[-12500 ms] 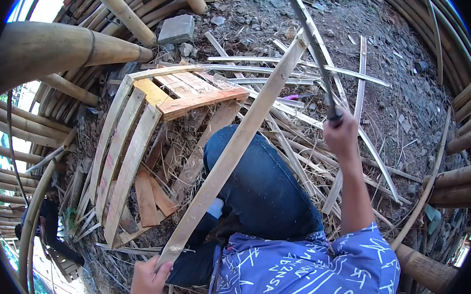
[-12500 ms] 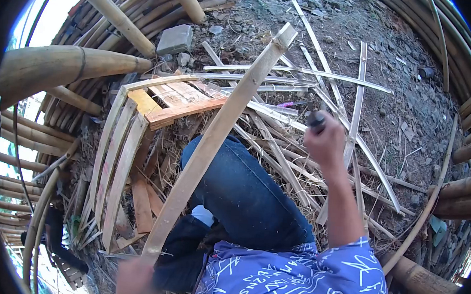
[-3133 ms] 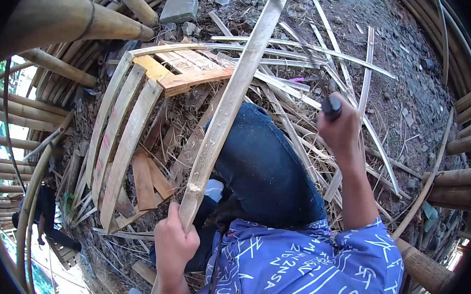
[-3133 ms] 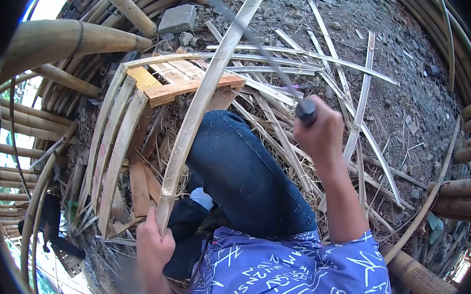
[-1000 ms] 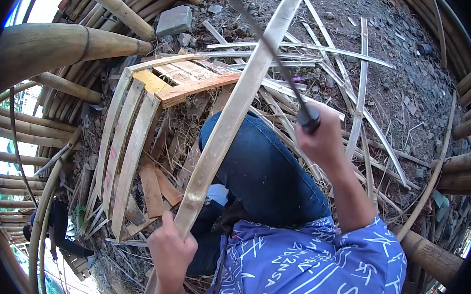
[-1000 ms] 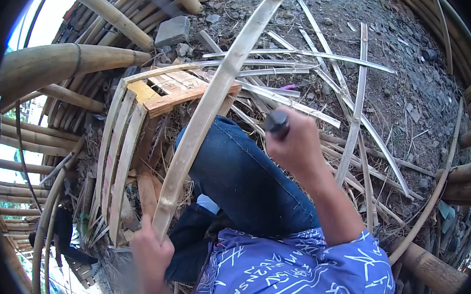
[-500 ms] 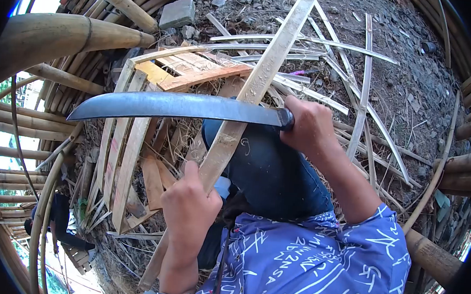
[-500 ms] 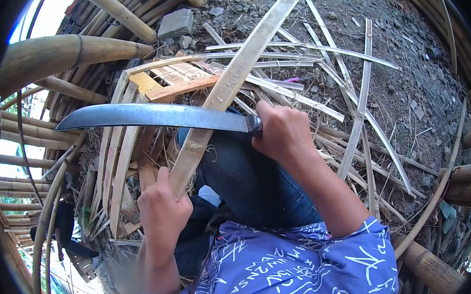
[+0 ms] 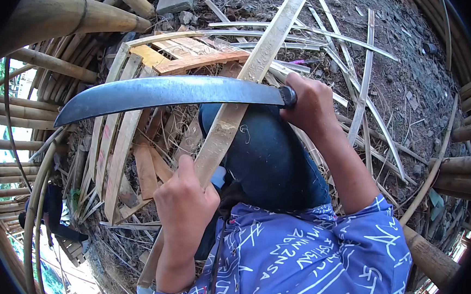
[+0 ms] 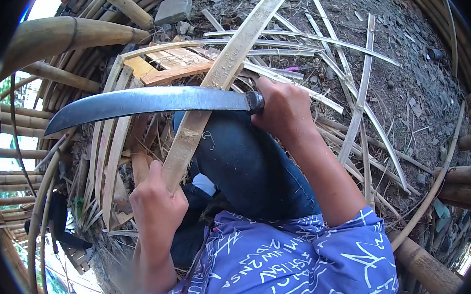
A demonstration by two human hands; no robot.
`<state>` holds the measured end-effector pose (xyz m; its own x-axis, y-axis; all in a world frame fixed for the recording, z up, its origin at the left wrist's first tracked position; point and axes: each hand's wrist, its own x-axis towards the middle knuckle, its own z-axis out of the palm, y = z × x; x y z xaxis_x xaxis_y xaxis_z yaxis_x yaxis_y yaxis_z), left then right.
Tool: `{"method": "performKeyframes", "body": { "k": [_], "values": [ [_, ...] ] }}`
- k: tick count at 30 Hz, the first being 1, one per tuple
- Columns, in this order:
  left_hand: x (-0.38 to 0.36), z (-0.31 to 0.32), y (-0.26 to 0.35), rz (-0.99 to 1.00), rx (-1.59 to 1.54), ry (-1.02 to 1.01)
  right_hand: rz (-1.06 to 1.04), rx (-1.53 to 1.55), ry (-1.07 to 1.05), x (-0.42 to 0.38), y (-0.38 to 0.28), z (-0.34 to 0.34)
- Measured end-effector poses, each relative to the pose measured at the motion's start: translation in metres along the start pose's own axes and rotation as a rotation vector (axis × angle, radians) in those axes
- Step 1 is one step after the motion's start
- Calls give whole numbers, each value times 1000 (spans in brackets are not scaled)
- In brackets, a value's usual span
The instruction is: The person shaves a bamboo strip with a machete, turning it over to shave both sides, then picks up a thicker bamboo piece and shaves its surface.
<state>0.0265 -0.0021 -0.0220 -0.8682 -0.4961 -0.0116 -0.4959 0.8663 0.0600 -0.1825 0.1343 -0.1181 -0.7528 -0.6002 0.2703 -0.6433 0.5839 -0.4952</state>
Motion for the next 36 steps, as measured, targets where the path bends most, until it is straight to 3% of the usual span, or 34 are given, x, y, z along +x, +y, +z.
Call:
{"method": "performKeyframes", "body": {
  "k": [2,5,8,14,23,36],
  "values": [
    [-2,0,-2,11,5,9,-47,-22,43,2,6,6],
    [-13,-4,-8,-80,-46,-11,282,-75,41,27,28,1],
    [-23,-7,-15,-131,-52,-45,197,-105,194,40,53,7],
    [-37,-7,-35,-74,19,-7,172,-105,137,56,46,16],
    [-67,-8,-55,-165,-47,-19,224,-193,61,82,58,24],
    [-88,-24,-54,-275,6,-100,92,-259,81,88,60,29]
  ]
}}
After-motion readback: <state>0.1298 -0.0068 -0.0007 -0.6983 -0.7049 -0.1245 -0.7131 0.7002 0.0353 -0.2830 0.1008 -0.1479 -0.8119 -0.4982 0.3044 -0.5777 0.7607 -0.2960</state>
